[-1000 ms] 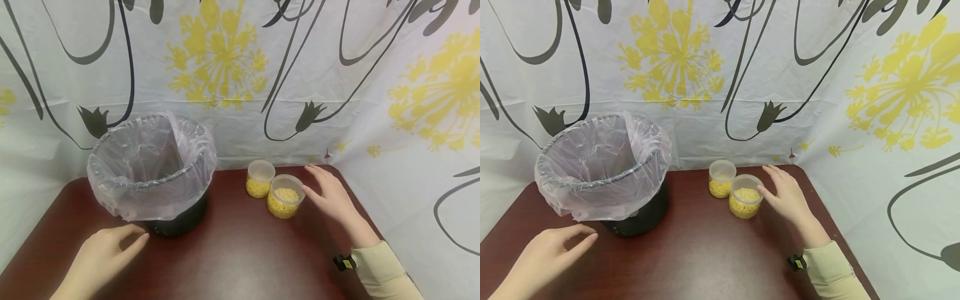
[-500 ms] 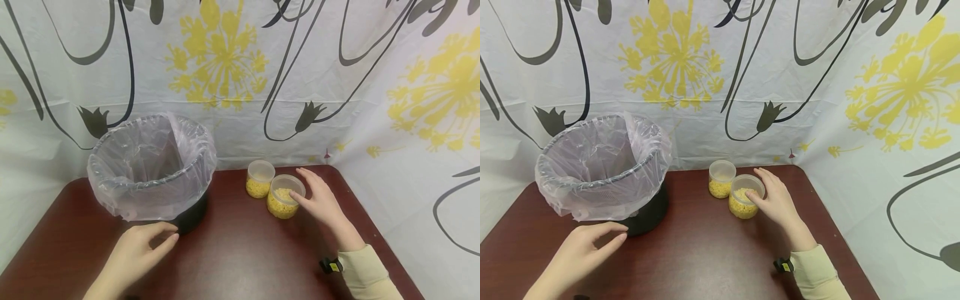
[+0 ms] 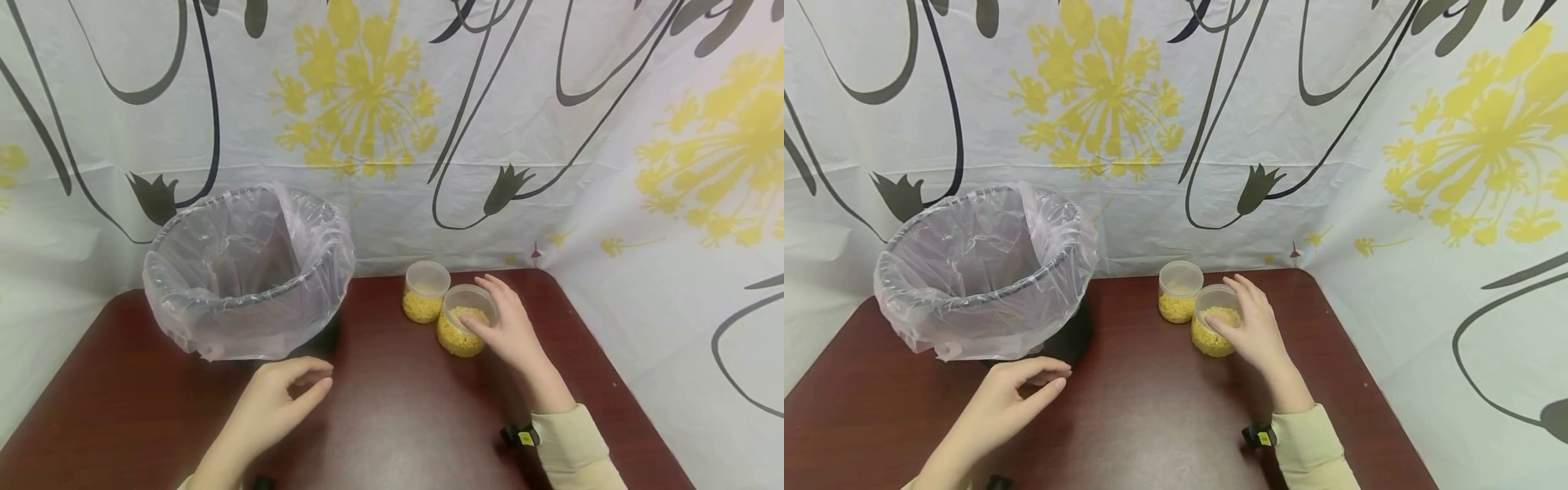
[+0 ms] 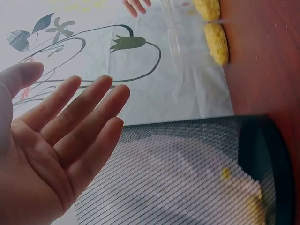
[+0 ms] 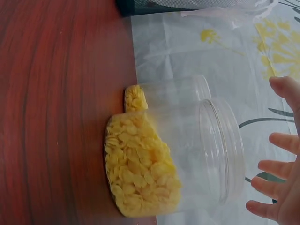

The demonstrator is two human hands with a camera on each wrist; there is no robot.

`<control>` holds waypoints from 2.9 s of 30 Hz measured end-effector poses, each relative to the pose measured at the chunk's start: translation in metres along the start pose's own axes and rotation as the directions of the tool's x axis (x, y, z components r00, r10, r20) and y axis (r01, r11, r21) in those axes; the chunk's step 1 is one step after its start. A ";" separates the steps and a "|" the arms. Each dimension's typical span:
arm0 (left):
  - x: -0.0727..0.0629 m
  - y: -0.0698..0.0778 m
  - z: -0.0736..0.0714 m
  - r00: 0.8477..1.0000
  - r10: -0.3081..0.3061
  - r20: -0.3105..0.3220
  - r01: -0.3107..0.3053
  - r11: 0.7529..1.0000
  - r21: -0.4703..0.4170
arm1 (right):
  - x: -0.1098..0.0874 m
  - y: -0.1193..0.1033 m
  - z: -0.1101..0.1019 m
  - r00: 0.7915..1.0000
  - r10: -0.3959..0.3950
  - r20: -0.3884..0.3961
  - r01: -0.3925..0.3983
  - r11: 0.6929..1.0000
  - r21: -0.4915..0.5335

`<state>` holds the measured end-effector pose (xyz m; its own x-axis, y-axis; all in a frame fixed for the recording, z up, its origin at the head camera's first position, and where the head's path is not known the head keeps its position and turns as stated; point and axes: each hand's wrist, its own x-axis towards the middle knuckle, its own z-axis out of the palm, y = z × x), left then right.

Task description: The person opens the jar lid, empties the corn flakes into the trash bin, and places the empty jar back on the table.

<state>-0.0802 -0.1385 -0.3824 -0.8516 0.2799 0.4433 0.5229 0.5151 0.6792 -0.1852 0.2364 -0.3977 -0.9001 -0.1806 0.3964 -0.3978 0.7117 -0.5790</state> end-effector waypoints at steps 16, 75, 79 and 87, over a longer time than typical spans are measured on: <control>0.022 -0.003 0.036 0.997 -0.045 0.069 0.047 0.998 -0.039 | -0.003 0.007 0.024 0.997 0.068 -0.022 -0.069 0.997 -0.039; 0.043 -0.025 0.082 0.974 -0.136 0.180 0.158 0.981 -0.115 | -0.004 -0.012 0.031 0.980 0.192 0.043 -0.190 0.980 -0.054; 0.043 -0.025 0.083 0.964 -0.164 0.208 0.188 0.977 -0.102 | -0.006 -0.020 0.029 0.978 0.197 0.070 -0.194 0.980 -0.039; 0.042 -0.024 0.085 0.958 -0.179 0.224 0.205 0.974 -0.099 | -0.009 -0.038 0.024 0.979 0.173 0.111 -0.175 0.985 0.009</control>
<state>-0.1321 -0.0706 -0.4297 -0.9180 0.3573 0.1721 0.3382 0.4788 0.8102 -0.1664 0.1953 -0.3962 -0.9694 -0.1296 0.2087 -0.2361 0.7264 -0.6455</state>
